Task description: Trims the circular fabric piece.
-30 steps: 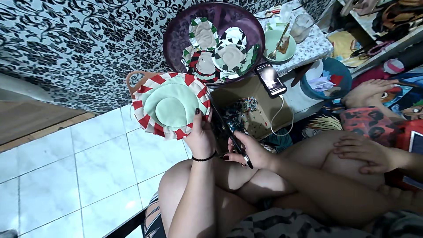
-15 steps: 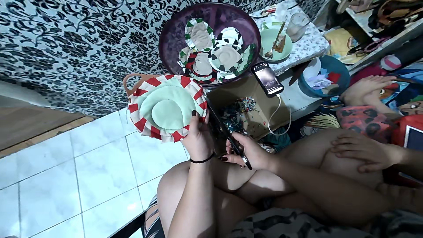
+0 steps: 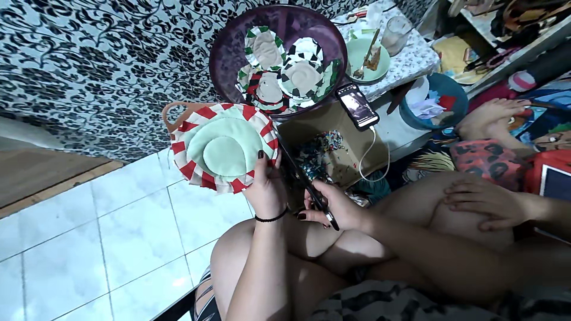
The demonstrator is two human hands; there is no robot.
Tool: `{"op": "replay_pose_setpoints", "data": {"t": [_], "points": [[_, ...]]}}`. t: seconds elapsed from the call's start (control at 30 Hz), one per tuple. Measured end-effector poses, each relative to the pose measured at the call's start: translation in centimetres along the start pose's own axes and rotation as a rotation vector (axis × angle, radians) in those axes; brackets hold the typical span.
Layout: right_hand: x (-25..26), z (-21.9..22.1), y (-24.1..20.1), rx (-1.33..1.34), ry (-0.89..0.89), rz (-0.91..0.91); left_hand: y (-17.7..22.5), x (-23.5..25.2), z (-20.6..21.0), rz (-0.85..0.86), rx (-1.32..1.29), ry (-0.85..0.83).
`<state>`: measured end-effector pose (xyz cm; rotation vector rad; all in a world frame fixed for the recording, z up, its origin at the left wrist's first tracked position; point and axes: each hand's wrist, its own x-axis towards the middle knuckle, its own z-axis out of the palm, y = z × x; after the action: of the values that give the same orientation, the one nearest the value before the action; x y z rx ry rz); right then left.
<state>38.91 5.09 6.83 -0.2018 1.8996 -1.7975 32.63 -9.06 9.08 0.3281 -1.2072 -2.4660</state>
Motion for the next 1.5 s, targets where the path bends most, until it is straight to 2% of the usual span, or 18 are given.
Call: {"op": "replay_pose_setpoints", "data": {"t": [1.5], "points": [[-0.29,-0.16,-0.05,-0.013,-0.002,0.011,-0.25,-0.1,0.24,-0.015,-0.008,0.014]]}}
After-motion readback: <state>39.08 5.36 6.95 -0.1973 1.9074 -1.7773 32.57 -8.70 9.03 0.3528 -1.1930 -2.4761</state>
